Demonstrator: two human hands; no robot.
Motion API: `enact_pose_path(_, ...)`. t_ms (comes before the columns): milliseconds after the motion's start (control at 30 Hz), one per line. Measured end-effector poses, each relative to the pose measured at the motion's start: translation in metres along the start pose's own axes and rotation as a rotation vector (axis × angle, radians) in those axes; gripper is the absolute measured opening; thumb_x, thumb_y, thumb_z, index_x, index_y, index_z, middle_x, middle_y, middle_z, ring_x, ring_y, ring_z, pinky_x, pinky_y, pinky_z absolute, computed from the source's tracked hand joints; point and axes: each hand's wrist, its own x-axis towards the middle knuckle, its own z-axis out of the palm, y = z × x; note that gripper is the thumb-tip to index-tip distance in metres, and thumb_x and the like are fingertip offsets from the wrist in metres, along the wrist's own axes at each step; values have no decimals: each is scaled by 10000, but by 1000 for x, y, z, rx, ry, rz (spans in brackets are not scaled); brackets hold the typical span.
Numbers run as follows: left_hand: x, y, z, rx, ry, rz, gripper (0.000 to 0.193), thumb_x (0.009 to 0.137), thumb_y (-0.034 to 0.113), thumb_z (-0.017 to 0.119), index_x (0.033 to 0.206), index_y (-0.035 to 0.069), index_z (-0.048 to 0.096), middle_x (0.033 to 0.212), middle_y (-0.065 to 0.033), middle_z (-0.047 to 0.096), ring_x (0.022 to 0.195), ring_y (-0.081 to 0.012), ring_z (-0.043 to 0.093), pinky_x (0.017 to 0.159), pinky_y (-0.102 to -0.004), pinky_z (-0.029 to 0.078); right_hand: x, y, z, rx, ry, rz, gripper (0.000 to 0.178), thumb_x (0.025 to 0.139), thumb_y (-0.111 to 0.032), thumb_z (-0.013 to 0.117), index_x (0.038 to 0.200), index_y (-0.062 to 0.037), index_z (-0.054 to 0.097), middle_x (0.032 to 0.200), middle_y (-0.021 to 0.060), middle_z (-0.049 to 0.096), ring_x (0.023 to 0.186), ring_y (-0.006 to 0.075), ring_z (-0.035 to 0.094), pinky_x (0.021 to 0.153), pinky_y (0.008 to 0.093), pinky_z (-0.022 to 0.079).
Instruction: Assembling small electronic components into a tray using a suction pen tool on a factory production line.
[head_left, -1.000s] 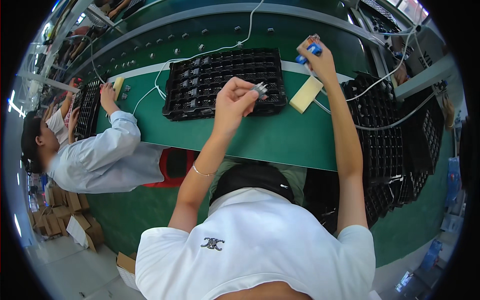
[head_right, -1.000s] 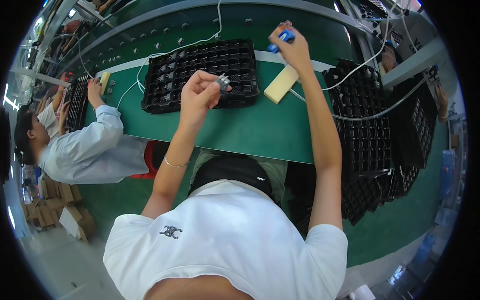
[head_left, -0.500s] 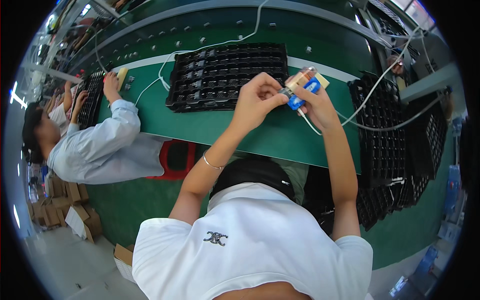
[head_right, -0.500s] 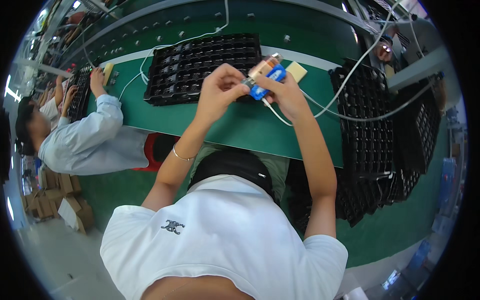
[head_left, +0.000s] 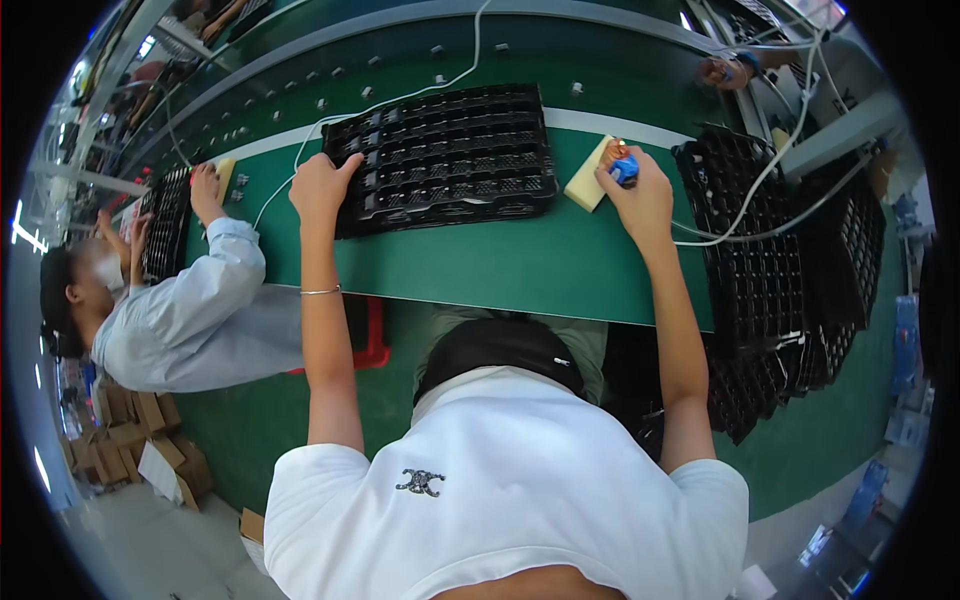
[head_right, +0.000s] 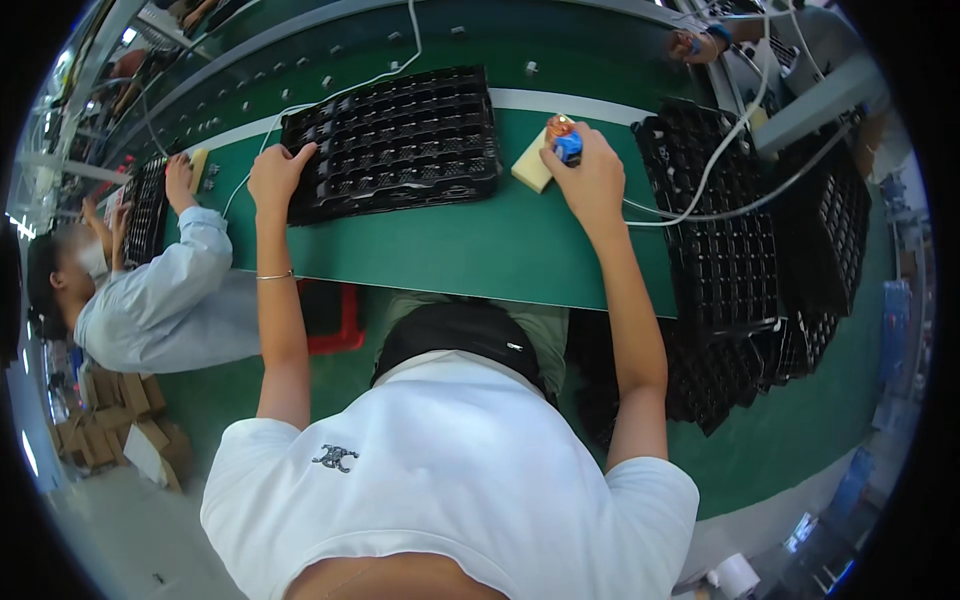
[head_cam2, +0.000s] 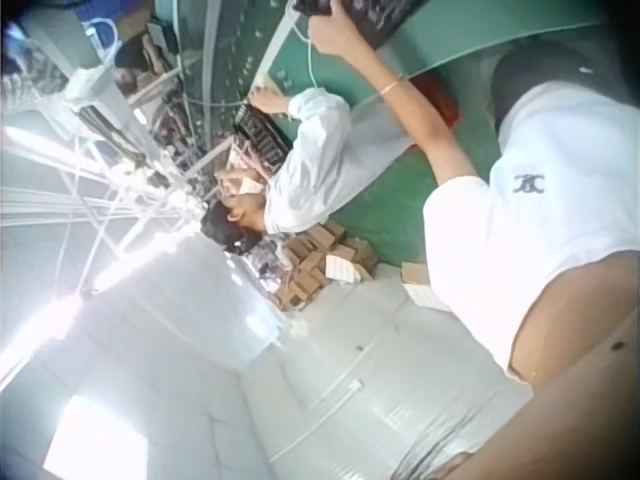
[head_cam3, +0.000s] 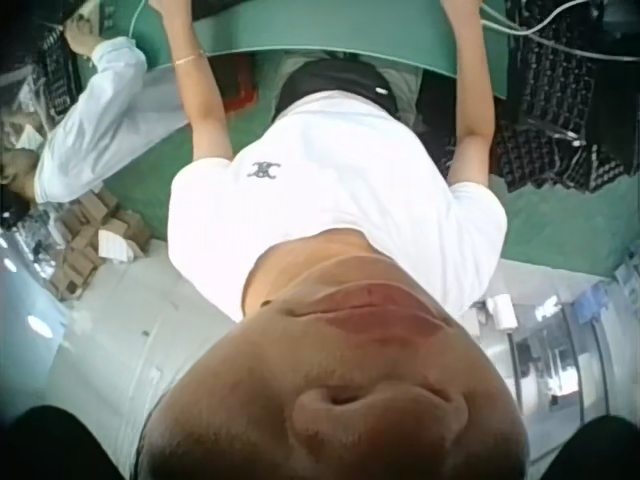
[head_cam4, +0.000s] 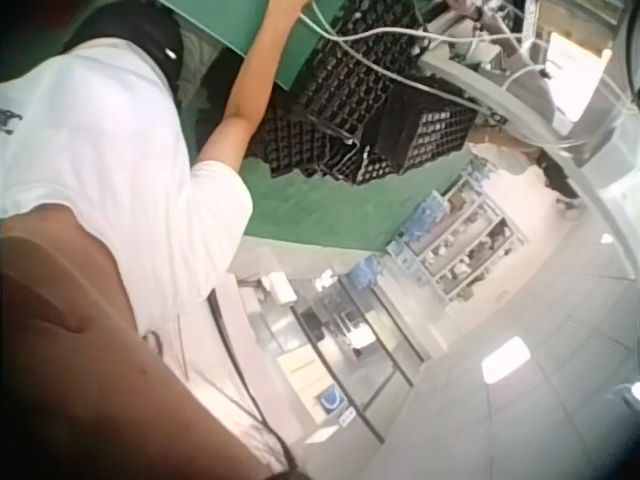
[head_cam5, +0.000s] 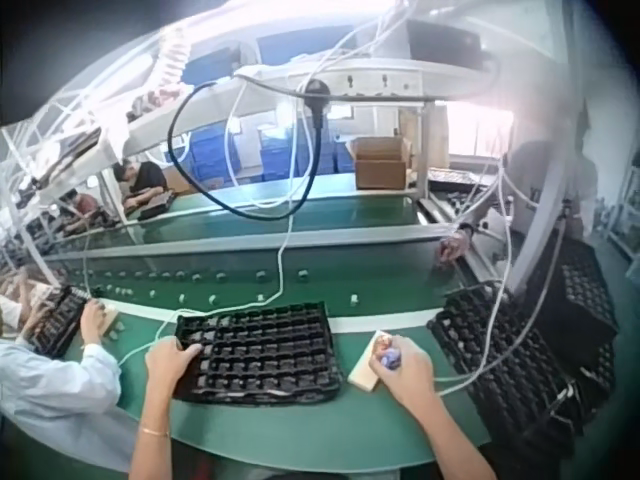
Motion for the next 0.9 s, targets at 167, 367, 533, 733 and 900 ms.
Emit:
enact_pose_path(167, 7, 5, 10, -13, 42, 84, 514, 771, 555, 672, 787, 43, 699, 782, -149, 698, 776, -352, 678, 665, -441, 536, -1, 0, 0, -24, 7, 45, 474, 759, -331, 764, 1071, 1, 635, 899, 147, 654, 783, 314, 648, 710, 377, 508)
enact_pose_path(367, -5, 18, 2, -497, 206, 212, 273, 817, 278, 725, 831, 23, 628, 739, -98, 664, 658, -204, 649, 589, -315, 495, -2, 5, 5, -18, 59, 18, 454, 755, -321, 770, 1049, -2, 640, 845, 128, 633, 717, 290, 639, 658, 361, 507)
enact_pose_path(533, -32, 50, 0, -1294, -110, 144, 177, 847, 54, 681, 951, 46, 538, 701, -10, 582, 570, -58, 521, 479, -194, 338, -1, 8, 7, -23, 58, 17, 444, 753, -309, 772, 1042, 1, 639, 832, 124, 622, 702, 288, 635, 643, 355, 503)
enact_pose_path(733, -59, 70, 4, -1719, -366, 67, 224, 877, 25, 616, 1087, 43, 541, 842, -37, 601, 610, -48, 478, 480, -170, 310, 26, 21, 26, 47, 139, -102, 440, 741, -317, 773, 1029, -11, 641, 813, 143, 650, 698, 313, 631, 645, 381, 501)
enact_pose_path(900, -82, 90, -6, -1825, -562, 36, 279, 1001, 186, 496, 1200, 23, 601, 767, -28, 577, 583, -69, 464, 493, -195, 320, 106, 46, 41, 25, 65, 15, 414, 749, -367, 745, 985, -40, 650, 777, 160, 666, 717, 348, 646, 655, 400, 504)
